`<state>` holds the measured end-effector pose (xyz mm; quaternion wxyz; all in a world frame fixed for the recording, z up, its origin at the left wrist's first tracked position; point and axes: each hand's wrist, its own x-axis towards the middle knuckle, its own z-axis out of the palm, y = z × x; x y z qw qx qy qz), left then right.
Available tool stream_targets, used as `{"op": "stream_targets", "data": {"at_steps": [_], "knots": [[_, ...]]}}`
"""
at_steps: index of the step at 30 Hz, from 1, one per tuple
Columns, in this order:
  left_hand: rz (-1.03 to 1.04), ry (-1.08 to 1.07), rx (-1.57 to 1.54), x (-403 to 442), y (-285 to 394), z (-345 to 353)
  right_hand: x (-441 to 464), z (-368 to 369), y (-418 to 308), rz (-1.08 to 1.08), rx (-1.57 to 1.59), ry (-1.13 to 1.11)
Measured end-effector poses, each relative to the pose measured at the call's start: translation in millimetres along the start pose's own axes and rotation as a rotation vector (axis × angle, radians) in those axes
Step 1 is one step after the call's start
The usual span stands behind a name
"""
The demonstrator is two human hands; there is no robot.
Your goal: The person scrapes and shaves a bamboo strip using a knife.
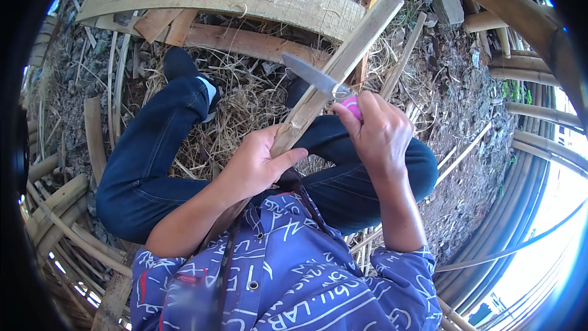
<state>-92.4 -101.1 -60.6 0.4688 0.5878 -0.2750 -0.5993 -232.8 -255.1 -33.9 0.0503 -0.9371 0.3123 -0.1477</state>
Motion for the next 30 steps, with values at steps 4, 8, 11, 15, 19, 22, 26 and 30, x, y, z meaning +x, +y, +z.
{"op": "stream_targets", "data": {"at_steps": [4,8,11,15,19,22,26,30], "knots": [[-0.009,-0.010,0.003,-0.4,3.1,0.3,5.0,-4.1,5.9,0.022,-0.014,0.002],[0.194,0.021,0.020,-6.3,-35.6,10.2,18.4,-18.5,75.8,0.411,-0.100,0.162],[0.049,0.003,-0.015,-6.4,-18.4,-1.0,27.5,-43.5,103.3,0.344,-0.166,0.262],[-0.047,-0.042,-0.094,-10.3,-6.6,-0.6,27.3,-41.1,86.2,0.281,0.134,0.251],[-0.123,-0.034,-0.105,-14.1,-2.5,-5.8,22.8,-26.6,54.1,0.452,0.615,0.111],[-0.107,-0.009,-0.040,-12.7,-4.8,-5.2,13.0,-22.3,27.8,0.632,0.980,-0.017],[-0.058,0.061,0.055,-13.1,5.6,-2.5,-14.8,-1.3,0.3,0.676,1.366,-0.124],[0.054,0.123,0.125,-11.6,-0.5,-5.2,-30.8,13.8,-21.1,0.638,1.353,-0.080]]}}
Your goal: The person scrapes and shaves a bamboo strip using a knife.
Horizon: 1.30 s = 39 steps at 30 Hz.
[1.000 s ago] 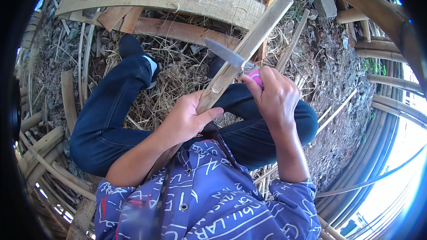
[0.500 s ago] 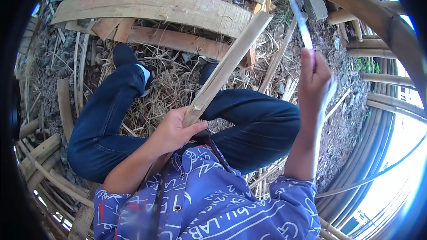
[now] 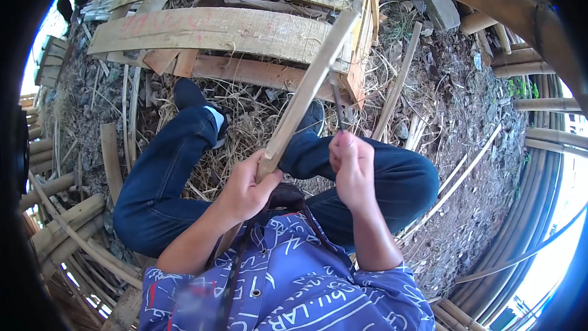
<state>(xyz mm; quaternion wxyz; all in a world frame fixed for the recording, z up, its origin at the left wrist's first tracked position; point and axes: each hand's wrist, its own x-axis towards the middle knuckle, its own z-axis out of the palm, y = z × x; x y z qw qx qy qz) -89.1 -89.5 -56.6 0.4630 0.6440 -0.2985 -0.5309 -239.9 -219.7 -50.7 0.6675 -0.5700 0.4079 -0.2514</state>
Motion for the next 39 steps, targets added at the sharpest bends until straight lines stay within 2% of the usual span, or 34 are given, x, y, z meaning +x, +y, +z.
{"op": "stream_targets", "data": {"at_steps": [2,4,5,7,8,11,12,14,15,16,18,21,28,39], "knots": [[0.027,0.000,-0.016,3.6,5.3,-4.5,-4.6,5.6,-1.7,-0.118,-0.118,-0.040],[-0.030,-0.080,-0.057,8.6,17.4,-12.3,-6.7,2.6,-6.4,-0.133,-0.151,-0.034],[-0.069,-0.128,-0.137,11.6,18.7,-14.3,-6.8,0.0,-10.2,-0.189,-0.268,-0.044],[-0.038,-0.128,-0.119,16.4,22.1,-11.1,-5.1,-0.6,-23.5,-0.287,-0.445,-0.037],[-0.015,-0.127,-0.104,19.0,23.5,-8.4,-3.2,-1.8,-28.6,-0.293,-0.445,-0.030],[-0.004,-0.101,-0.109,22.5,19.3,2.0,3.7,-5.2,-38.1,-0.263,-0.803,-0.057],[-0.015,-0.098,-0.136,23.7,17.9,3.3,4.9,-3.8,-40.0,-0.260,-0.806,-0.051],[-0.051,-0.118,-0.077,25.4,20.4,2.4,6.8,0.5,-41.7,-0.427,-0.979,-0.067],[-0.086,-0.133,-0.015,25.4,21.4,1.4,7.4,1.4,-40.3,-0.435,-1.021,-0.090],[-0.090,-0.130,-0.019,25.2,21.3,1.3,7.9,2.8,-39.9,-0.432,-1.021,-0.096],[0.037,-0.138,-0.026,25.0,21.1,2.6,9.2,5.9,-39.5,-0.491,-1.036,-0.135],[0.073,-0.097,-0.010,23.2,19.2,5.2,10.6,7.8,-36.9,-0.493,-1.054,-0.148],[-0.002,-0.002,0.186,20.7,26.0,10.6,7.1,10.5,-36.9,-0.456,-1.107,-0.132],[0.111,0.068,0.320,20.4,12.8,17.9,3.5,7.3,-38.5,-0.408,-1.225,-0.117]]}}
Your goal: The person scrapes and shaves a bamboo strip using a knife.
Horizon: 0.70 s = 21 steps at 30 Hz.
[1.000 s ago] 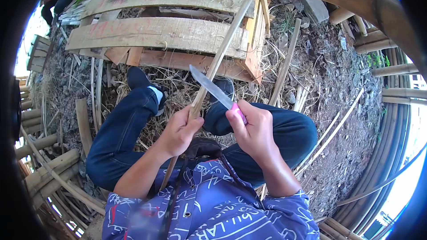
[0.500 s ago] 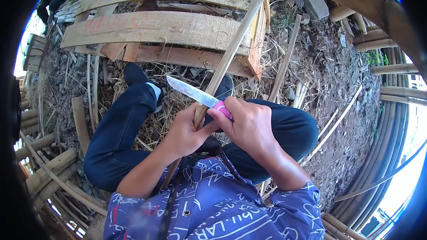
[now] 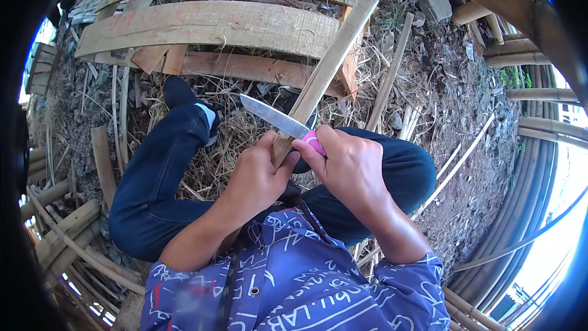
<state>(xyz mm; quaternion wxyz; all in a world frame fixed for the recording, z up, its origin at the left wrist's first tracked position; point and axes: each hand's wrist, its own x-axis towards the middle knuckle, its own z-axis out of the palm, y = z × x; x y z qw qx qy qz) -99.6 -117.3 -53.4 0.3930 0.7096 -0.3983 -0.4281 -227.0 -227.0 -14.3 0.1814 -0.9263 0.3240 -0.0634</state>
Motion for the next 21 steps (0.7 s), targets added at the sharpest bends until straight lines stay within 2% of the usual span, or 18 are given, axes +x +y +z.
{"op": "stream_targets", "data": {"at_steps": [10,12,16,21], "knots": [[-0.001,0.008,-0.030,-2.0,-1.3,-2.8,5.6,2.9,9.0,-0.053,0.015,-0.006],[-0.004,0.006,0.010,-1.3,-0.4,-3.3,6.4,6.1,13.6,-0.120,-0.069,0.042],[0.011,0.018,0.041,-3.0,1.2,-0.5,13.8,0.6,23.1,-0.032,-0.091,0.106],[0.017,0.015,-0.023,-1.4,-0.4,0.4,21.5,-3.6,32.4,-0.081,-0.129,0.133]]}}
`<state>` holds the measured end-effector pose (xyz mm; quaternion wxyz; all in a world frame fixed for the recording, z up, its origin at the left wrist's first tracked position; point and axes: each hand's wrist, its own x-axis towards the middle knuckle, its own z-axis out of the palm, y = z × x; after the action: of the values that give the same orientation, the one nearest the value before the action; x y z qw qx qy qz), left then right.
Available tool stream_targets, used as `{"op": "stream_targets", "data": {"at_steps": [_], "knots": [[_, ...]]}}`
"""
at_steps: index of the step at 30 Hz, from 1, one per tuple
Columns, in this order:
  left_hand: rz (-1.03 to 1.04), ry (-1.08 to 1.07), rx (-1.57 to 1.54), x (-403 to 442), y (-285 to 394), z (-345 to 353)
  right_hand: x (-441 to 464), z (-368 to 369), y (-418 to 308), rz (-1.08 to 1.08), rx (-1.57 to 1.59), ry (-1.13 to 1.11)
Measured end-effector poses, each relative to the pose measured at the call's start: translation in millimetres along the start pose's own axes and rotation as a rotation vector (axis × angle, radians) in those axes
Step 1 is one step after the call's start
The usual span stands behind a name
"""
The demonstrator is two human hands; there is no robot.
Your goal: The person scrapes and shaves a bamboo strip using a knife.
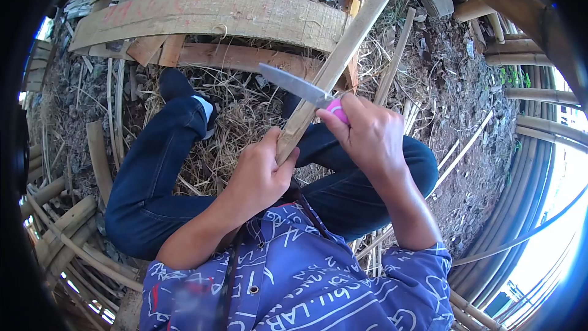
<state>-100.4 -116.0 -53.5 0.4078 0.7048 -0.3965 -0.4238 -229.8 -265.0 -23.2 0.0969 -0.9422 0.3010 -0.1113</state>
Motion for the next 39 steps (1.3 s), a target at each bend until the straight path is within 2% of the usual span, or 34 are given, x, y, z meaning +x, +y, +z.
{"op": "stream_targets", "data": {"at_steps": [6,8,10,11,13,14,17,18,20,23,24,25,27,30,32,37,39], "knots": [[-0.007,0.003,0.011,0.3,-0.7,-0.5,8.6,-0.5,9.2,0.000,-0.054,0.019],[-0.011,-0.010,0.014,0.5,0.0,-0.3,10.8,0.9,15.9,-0.038,-0.064,0.089],[-0.021,-0.019,0.020,-2.1,-0.1,0.0,18.4,-0.7,36.6,0.125,-0.025,0.162],[-0.021,-0.040,0.010,-3.3,-0.9,1.7,20.7,-2.4,54.5,0.113,-0.102,0.230],[-0.002,-0.049,-0.011,-5.2,-8.2,4.5,25.8,-14.2,98.6,0.222,-0.254,0.287],[0.005,-0.046,-0.015,-3.9,-7.8,2.6,26.5,-25.5,107.4,0.344,-0.198,0.256],[-0.066,-0.073,-0.039,-2.6,-6.3,1.3,23.9,-33.8,120.0,0.389,0.037,0.362],[-0.064,-0.071,-0.037,-2.7,-6.1,1.3,20.3,-33.1,114.1,0.388,0.038,0.365],[-0.089,-0.079,-0.069,-3.3,-5.7,0.6,9.8,-28.8,101.2,0.427,0.243,0.348],[-0.152,-0.132,-0.089,0.1,5.4,-5.7,-6.0,-13.7,47.6,0.479,0.429,0.337],[-0.152,-0.134,-0.084,-0.3,3.3,-4.5,-16.2,-12.0,36.6,0.448,0.509,0.240],[-0.124,-0.120,-0.100,-0.8,-1.0,-2.4,-17.5,-8.1,14.5,0.452,0.542,0.264],[-0.097,-0.117,-0.113,-1.8,-3.3,-2.1,-31.3,0.4,-2.5,0.392,0.683,0.149],[-0.119,-0.145,-0.233,-2.6,-4.5,-4.6,-40.4,5.2,-25.7,0.435,0.794,0.065],[-0.074,-0.119,-0.275,-2.4,-9.7,-3.8,-45.3,13.9,-23.1,0.355,0.717,0.034],[-0.075,-0.144,-0.321,-4.2,-6.2,-9.0,-44.8,12.4,-25.3,0.378,0.725,0.035],[-0.048,-0.151,-0.313,-4.1,-4.3,-9.7,-43.9,7.3,-26.5,0.376,0.691,-0.036]]}}
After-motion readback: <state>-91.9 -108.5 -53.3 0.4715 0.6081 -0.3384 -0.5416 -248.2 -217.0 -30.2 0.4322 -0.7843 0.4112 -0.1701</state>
